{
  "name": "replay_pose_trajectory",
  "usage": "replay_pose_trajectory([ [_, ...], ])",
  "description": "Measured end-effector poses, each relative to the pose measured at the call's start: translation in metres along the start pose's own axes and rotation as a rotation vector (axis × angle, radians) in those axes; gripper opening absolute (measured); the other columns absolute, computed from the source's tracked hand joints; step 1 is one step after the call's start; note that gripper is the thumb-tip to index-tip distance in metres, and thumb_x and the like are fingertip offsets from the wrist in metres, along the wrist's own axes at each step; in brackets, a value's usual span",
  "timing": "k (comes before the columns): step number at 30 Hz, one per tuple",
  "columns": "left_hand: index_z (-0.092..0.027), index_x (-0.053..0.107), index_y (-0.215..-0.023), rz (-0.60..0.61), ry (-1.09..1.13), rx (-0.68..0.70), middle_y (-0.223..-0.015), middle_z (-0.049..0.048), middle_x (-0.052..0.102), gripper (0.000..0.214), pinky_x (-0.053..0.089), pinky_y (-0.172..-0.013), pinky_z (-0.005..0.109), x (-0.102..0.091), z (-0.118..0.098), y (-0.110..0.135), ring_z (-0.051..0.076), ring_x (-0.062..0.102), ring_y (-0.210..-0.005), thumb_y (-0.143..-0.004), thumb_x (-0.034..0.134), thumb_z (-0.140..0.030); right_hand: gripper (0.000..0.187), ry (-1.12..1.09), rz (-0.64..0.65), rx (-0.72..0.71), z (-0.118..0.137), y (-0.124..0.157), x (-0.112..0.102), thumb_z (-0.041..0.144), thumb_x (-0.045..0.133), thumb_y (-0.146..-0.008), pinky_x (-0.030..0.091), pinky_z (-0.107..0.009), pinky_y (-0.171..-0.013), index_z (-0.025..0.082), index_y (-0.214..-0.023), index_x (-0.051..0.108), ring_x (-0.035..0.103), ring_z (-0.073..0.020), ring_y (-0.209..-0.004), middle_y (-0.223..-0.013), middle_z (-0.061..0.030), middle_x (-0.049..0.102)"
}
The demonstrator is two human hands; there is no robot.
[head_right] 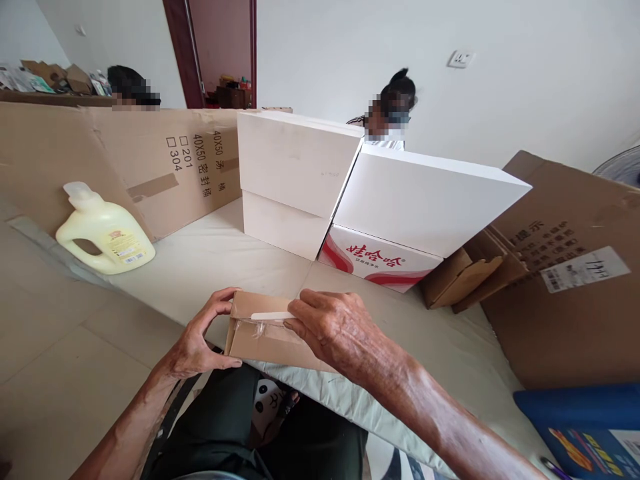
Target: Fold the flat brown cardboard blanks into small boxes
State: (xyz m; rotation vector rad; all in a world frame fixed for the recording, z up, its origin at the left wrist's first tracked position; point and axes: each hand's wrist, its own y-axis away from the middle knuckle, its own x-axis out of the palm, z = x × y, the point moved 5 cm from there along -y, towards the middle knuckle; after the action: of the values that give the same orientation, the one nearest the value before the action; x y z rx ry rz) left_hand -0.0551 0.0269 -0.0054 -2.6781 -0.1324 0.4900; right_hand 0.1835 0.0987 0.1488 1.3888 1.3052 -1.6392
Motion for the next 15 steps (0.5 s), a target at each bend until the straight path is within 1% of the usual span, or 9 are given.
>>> replay_pose_trajectory([
  [5, -0.027, 0.065, -0.133, 0.010, 0.001, -0.027, -0.170, 0.0169, 0.045, 0.082, 0.043, -0.128, 0.059, 0.002, 0.000, 0.000, 0.042, 0.044, -0.159, -0.060, 0.101, -0.021, 0.046, 0.023, 0.022, 0.005, 0.000, -0.002, 0.005, 0.036, 0.036, -0.120, 0.020, -0.033, -0.060, 0.019, -0.086, 0.062, 0.047, -0.0133, -0.062, -0.076, -0.0019, 0.058],
  [9, -0.028, 0.064, -0.134, 0.014, -0.004, -0.020, -0.169, 0.0159, 0.046, 0.083, 0.044, -0.128, 0.058, 0.001, -0.002, 0.000, 0.042, 0.044, -0.159, -0.060, 0.101, -0.021, 0.045, 0.033, 0.054, 0.003, -0.002, -0.001, 0.009, 0.035, 0.038, -0.119, 0.018, -0.034, -0.060, 0.020, -0.084, 0.061, 0.044, -0.0134, -0.061, -0.075, -0.0015, 0.058],
  [12, -0.028, 0.064, -0.133, 0.013, -0.003, -0.011, -0.168, 0.0153, 0.047, 0.079, 0.045, -0.126, 0.055, -0.001, -0.003, -0.001, 0.040, 0.045, -0.158, -0.063, 0.100, -0.020, 0.045, 0.038, 0.083, 0.001, -0.007, 0.003, 0.010, 0.036, 0.037, -0.120, 0.018, -0.034, -0.060, 0.020, -0.084, 0.060, 0.043, -0.0136, -0.060, -0.074, -0.0009, 0.057],
  [15, -0.029, 0.064, -0.134, 0.000, 0.004, 0.010, -0.166, 0.0146, 0.049, 0.077, 0.048, -0.123, 0.052, -0.004, -0.003, 0.000, 0.039, 0.049, -0.155, -0.066, 0.099, -0.024, 0.048, 0.043, 0.107, 0.012, -0.015, 0.013, 0.010, 0.037, 0.035, -0.120, 0.018, -0.034, -0.060, 0.020, -0.084, 0.061, 0.042, -0.0136, -0.059, -0.074, -0.0011, 0.058],
])
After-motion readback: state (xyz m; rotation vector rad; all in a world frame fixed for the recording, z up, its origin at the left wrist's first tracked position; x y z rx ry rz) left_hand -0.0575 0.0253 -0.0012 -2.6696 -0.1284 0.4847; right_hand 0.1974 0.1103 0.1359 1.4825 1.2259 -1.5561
